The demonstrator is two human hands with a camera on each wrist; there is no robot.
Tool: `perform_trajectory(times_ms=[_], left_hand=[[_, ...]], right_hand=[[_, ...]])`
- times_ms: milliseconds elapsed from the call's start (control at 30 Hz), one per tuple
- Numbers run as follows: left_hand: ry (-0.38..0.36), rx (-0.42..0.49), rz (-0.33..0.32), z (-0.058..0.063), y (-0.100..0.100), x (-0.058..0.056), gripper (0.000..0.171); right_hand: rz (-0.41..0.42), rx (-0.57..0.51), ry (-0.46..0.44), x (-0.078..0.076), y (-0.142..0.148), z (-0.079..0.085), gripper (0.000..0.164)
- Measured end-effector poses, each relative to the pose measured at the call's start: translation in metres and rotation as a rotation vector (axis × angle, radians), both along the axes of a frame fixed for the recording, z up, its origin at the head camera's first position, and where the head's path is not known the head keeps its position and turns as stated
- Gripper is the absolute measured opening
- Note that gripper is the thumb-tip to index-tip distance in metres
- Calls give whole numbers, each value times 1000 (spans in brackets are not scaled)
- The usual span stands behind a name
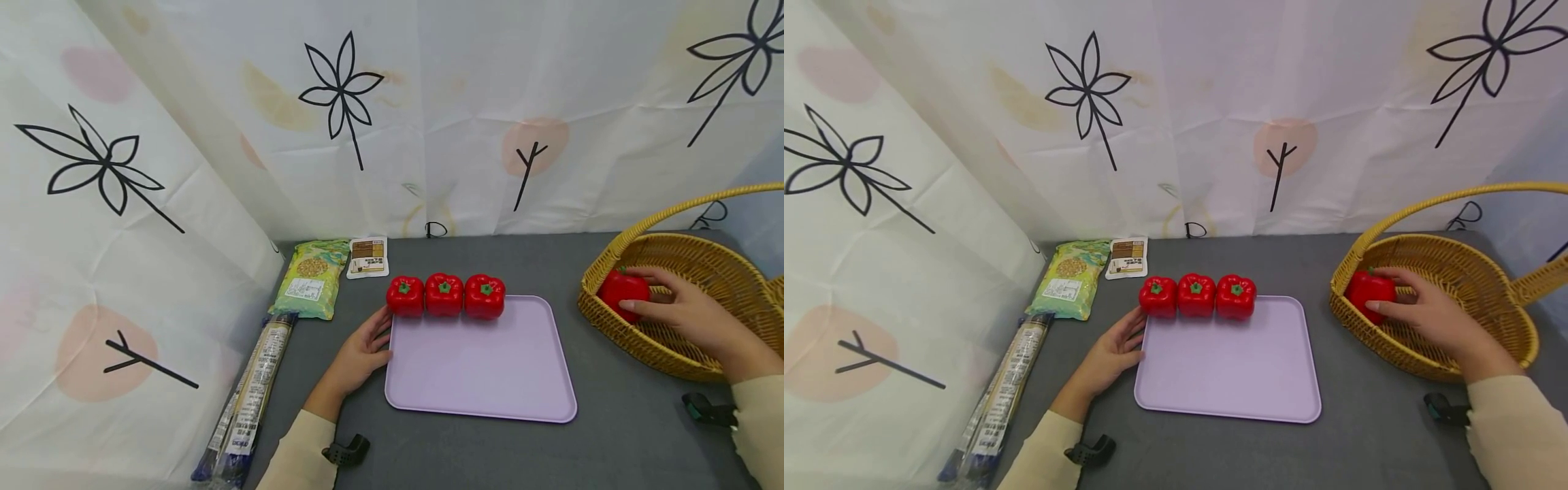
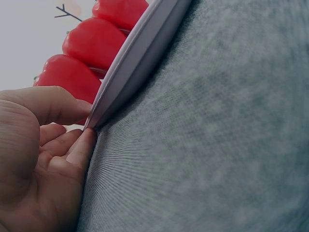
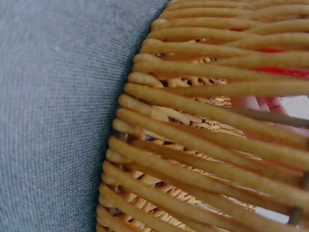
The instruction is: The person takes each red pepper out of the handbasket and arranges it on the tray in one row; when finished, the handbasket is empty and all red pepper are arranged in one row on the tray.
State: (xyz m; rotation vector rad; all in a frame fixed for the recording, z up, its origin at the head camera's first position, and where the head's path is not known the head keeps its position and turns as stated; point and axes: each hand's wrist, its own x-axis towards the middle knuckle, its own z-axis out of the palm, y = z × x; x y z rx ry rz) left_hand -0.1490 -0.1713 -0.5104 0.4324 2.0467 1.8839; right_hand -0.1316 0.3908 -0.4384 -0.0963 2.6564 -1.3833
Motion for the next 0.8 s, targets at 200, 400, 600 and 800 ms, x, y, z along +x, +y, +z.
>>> perform_trajectory(times_ms=[200, 400, 600, 800], left_hand=[[1, 1, 2, -1, 0, 0, 89], [3, 2, 1, -2, 0, 0, 89], [3, -1, 3, -2, 0, 1, 89], [7, -1, 0, -2, -1, 1, 89]], right_hand=[[-48, -46, -13, 1, -2, 2, 80], [-66, -65, 68, 3, -3, -1, 82], [-64, -80, 155, 9, -4, 1, 75], [-90, -79, 198, 17, -9, 10, 75]])
